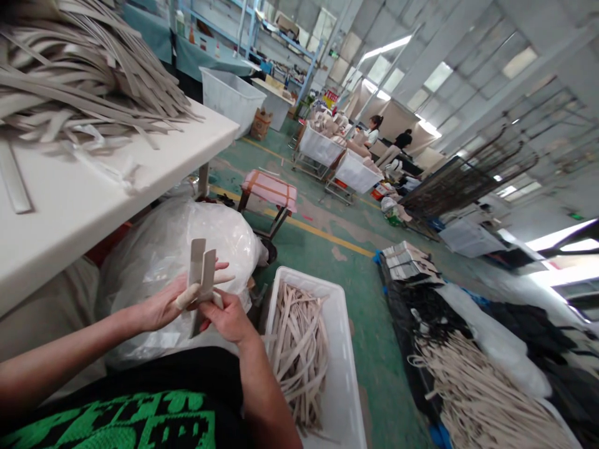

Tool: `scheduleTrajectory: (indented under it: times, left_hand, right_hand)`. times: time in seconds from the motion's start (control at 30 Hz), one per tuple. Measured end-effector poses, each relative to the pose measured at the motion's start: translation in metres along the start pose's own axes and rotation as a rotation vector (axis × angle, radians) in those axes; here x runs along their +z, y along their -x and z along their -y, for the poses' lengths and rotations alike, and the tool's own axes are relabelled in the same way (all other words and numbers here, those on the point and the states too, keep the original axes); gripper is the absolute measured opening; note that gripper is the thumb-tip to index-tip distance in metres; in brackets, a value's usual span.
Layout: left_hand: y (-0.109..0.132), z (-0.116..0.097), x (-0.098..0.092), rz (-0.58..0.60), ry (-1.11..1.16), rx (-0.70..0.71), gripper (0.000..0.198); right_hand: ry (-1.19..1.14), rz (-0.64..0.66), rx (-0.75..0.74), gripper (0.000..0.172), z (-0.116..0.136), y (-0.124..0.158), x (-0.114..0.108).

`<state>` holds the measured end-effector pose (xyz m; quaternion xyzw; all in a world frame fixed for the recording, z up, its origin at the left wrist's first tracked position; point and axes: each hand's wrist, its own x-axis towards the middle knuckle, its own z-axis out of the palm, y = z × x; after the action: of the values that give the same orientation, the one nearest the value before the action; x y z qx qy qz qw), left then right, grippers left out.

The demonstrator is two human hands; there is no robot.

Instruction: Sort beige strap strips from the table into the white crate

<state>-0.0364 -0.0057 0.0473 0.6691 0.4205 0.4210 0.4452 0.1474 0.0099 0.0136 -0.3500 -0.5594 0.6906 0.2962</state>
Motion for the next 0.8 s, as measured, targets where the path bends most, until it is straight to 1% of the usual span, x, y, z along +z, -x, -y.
scheduleTrajectory:
  times: [0.03,0.1,0.13,0.2,0.27,0.3,0.33,0.37,0.43,0.5,0.6,0.67,0.73,0.8]
  left_hand:
    - [0.001,-0.002,-0.001,-0.001,0.050,-0.031,0.056]
    - [0.001,-0.006,-0.005,-0.011,0.225,-0.155,0.056]
    - [0.000,-0.009,-0.007,-0.034,0.298,-0.202,0.059]
    - [-0.003,-0.015,-0.012,-0.135,0.408,-0.241,0.064]
    - [-0.006,-0.021,-0.019,-0.275,0.477,-0.235,0.063]
    - [-0.008,-0.024,-0.021,-0.315,0.496,-0.236,0.059]
    - [-0.008,-0.027,-0.023,-0.319,0.503,-0.245,0.054]
    - [-0.009,-0.029,-0.023,-0.293,0.500,-0.260,0.049]
    - [-0.007,-0.032,-0.021,-0.203,0.499,-0.295,0.044]
    - [-0.005,-0.032,-0.016,-0.133,0.519,-0.328,0.046]
    - [-0.002,-0.030,-0.009,-0.074,0.517,-0.345,0.049]
    - [-0.001,-0.031,-0.008,-0.022,0.499,-0.349,0.049]
    - [-0.001,-0.033,-0.010,0.009,0.499,-0.356,0.046]
    - [-0.002,-0.035,-0.013,-0.018,0.511,-0.370,0.045]
  right_hand:
    - [0.011,0.018,0.013,0.062,0.000,-0.002,0.004]
    - [0.039,0.022,0.025,0.066,0.003,-0.002,0.010]
    - [0.056,0.018,0.027,0.067,0.005,-0.001,0.012]
    - [0.093,0.023,0.034,0.068,0.008,0.003,0.014]
    - [0.125,0.020,0.039,0.066,0.006,0.006,0.014]
    - [0.138,0.018,0.044,0.065,0.004,0.007,0.014]
    - [0.146,0.011,0.049,0.064,0.001,0.007,0.013]
    - [0.151,0.003,0.056,0.063,-0.002,0.008,0.013]
    - [0.151,0.004,0.075,0.062,-0.007,0.007,0.013]
    - [0.137,0.038,0.083,0.062,-0.006,0.006,0.015]
    - [0.120,0.090,0.065,0.063,0.004,0.002,0.019]
    - [0.137,0.080,0.035,0.063,0.012,0.000,0.022]
    - [0.185,0.051,0.000,0.058,0.019,-0.002,0.026]
    - [0.263,0.022,-0.043,0.051,0.024,-0.001,0.029]
